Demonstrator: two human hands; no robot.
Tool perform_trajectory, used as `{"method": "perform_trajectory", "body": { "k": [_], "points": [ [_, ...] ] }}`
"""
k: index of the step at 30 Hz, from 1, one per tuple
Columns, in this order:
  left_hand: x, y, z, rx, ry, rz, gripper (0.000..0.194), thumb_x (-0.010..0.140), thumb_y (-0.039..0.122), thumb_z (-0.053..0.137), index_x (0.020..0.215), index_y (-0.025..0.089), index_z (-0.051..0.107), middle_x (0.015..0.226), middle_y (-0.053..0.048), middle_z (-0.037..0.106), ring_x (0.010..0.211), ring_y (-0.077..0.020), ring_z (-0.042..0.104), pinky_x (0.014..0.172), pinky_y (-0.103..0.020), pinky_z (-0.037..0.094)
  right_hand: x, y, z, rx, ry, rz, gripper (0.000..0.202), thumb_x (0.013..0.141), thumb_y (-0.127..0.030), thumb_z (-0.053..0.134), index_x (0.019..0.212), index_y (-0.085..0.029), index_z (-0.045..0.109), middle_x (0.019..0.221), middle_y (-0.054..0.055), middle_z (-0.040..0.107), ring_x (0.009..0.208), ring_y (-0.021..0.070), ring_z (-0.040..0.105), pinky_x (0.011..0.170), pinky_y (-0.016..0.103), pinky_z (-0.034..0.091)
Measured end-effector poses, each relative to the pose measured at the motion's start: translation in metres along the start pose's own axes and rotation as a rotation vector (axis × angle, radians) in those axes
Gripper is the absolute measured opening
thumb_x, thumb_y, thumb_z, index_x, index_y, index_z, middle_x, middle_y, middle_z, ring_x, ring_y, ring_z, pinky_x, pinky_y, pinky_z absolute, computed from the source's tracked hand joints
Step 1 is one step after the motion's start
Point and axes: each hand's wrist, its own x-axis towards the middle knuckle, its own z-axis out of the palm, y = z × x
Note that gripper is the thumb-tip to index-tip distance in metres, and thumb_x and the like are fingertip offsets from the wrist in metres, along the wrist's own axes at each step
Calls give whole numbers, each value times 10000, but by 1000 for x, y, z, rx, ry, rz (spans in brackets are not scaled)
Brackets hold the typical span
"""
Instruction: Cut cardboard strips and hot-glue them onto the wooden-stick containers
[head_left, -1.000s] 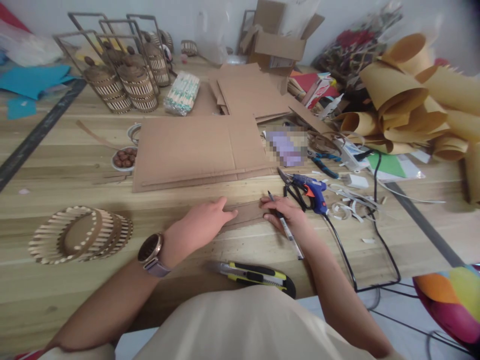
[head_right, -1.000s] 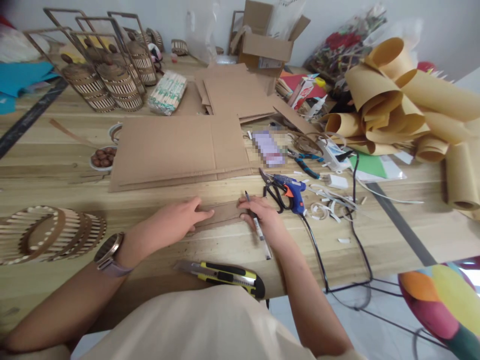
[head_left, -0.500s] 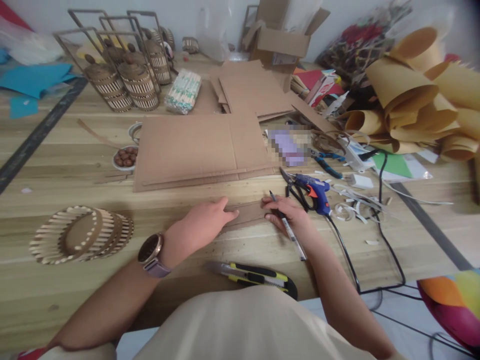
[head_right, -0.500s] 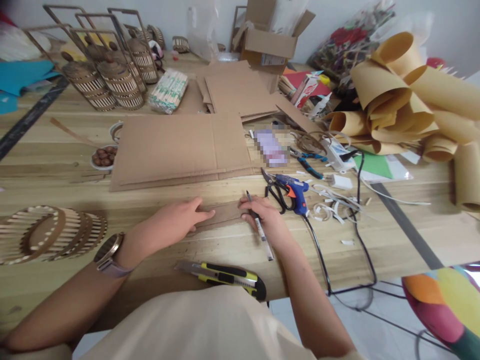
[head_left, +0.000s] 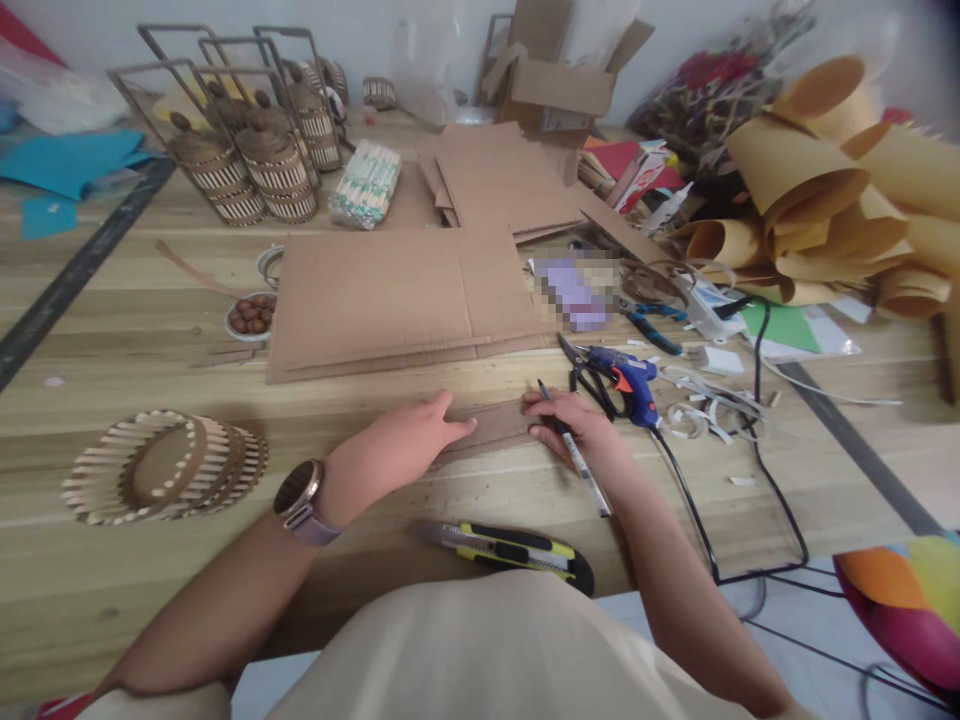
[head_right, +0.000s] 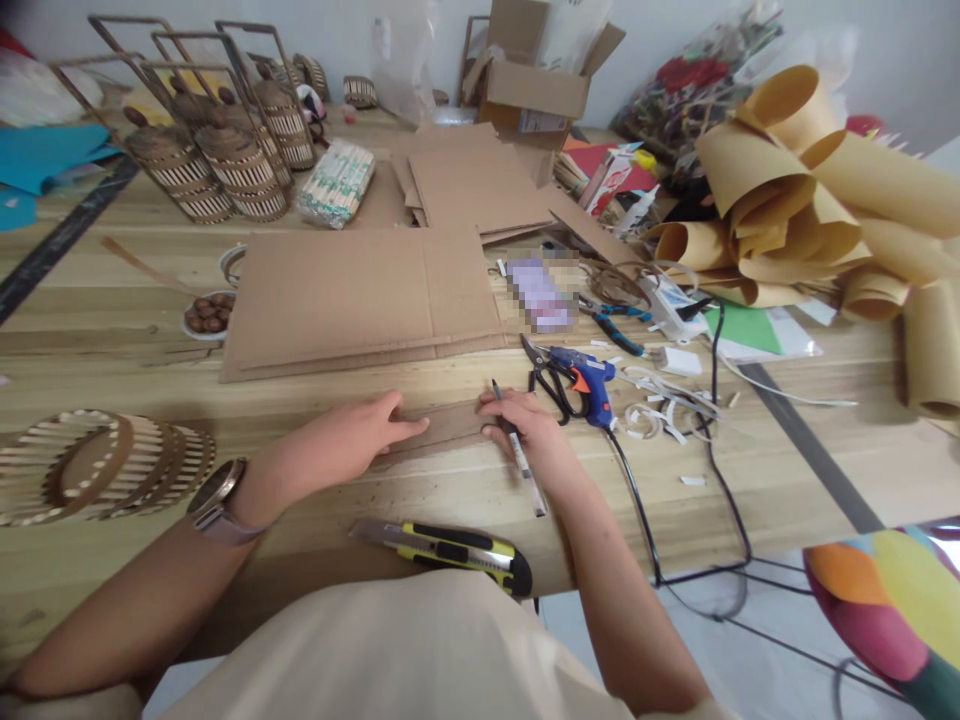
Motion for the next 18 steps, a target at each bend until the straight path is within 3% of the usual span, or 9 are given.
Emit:
{"method": "perform_trajectory", "body": {
  "k": [12,18],
  "points": [
    [1,-4,3,-13,17,-1,677,920,58,376,1506,393,423,1270,-85,526,691,-122,515,655,-238,393,1,2,1,1,1,-10,122,907,-310,680,1013,-258,711,1135,94,757,1069,260,705,963,430,557],
    [2,-3,3,-25,11,4,621,918,164,528,1500,358,433,1266,-83,534,752,-143,564,674,-236,410,-1,4,2,-4,10,0,121,908,-309,677,1015,-263,710,1134,91,758,1076,265,699,956,430,557]
  ]
}}
